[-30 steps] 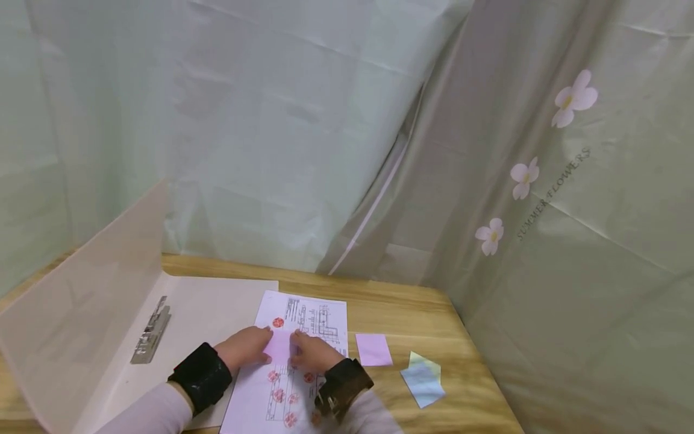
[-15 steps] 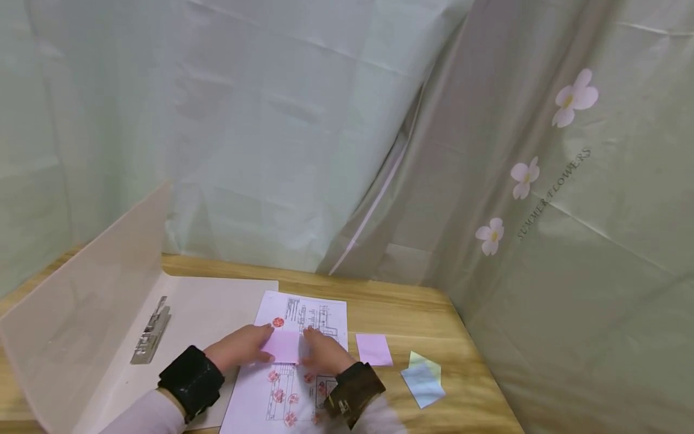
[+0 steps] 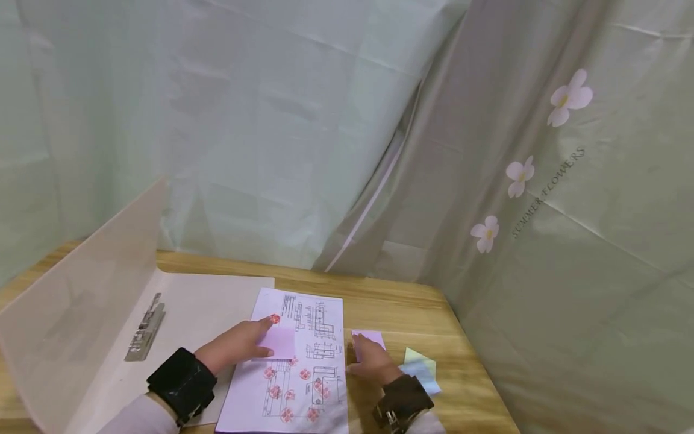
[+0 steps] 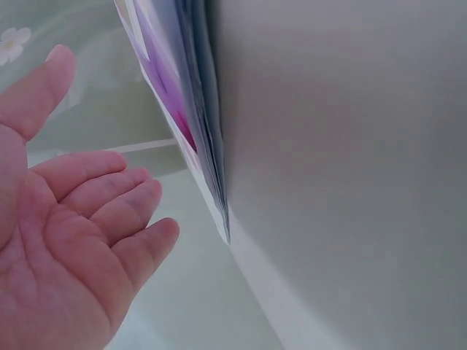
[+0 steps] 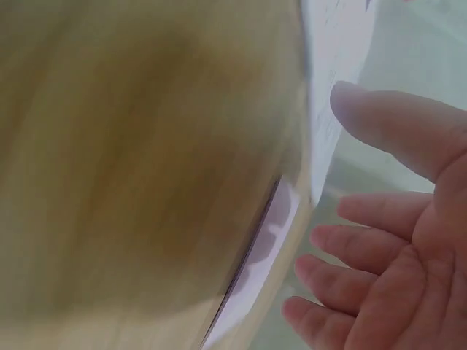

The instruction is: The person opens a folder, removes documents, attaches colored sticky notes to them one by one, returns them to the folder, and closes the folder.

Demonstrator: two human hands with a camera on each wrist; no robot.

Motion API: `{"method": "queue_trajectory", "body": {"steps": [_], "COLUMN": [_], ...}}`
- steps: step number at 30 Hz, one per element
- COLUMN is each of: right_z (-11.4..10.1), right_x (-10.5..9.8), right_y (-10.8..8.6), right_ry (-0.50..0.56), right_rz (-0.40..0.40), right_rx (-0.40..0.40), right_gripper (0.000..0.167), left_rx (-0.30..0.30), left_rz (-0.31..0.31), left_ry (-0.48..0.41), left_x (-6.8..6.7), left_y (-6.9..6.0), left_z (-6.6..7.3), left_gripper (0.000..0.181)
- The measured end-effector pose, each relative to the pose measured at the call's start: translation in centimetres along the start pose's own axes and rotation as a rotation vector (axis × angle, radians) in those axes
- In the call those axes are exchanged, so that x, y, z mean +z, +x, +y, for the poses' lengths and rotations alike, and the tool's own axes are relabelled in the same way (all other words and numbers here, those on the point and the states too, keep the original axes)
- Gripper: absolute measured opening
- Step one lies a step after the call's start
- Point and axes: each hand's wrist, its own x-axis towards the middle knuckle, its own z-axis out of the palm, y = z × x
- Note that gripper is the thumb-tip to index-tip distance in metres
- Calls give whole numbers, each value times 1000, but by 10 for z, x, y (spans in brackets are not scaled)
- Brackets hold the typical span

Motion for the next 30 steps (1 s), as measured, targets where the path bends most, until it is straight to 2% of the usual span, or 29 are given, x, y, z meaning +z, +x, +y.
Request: {"method": "queue_trajectory", "body": {"steps": [2, 5, 9, 11, 14, 19, 24, 26, 30], "right_z": [11, 26, 44, 48, 50, 62, 72, 74, 81], "right_x": [-1, -4, -10, -17, -29, -38, -39, -39, -36], "right_y": [-7, -18, -38, -48, -62, -75, -86, -89, -92], "right_ry": [25, 72, 42, 26, 60, 90, 22, 20, 1], "right_rz": [18, 61, 158, 190, 223, 219, 212, 220, 205], "right_rx": [21, 78, 103, 135, 198, 299, 434, 443, 414], "right_gripper": [70, 68, 49, 46, 39, 26, 44, 46, 38], "left_rx": [18, 27, 16, 12, 7, -12, -22, -20, -9], "left_rz": [13, 17, 5, 1, -5, -11, -15, -14, -10], "left_ry": [-2, -14, -26, -30, -38, -34, -42, -45, -44], "left_x": [0, -1, -1, -1, -1, -1, -1, 0, -1], "left_y": [-1, -3, -4, -3, -3, -4, -6, -6, -7], "left_z": [2, 4, 5, 5, 5, 6, 6, 6, 6], "left_gripper": [71, 71, 73, 72, 72, 72, 73, 73, 74]}}
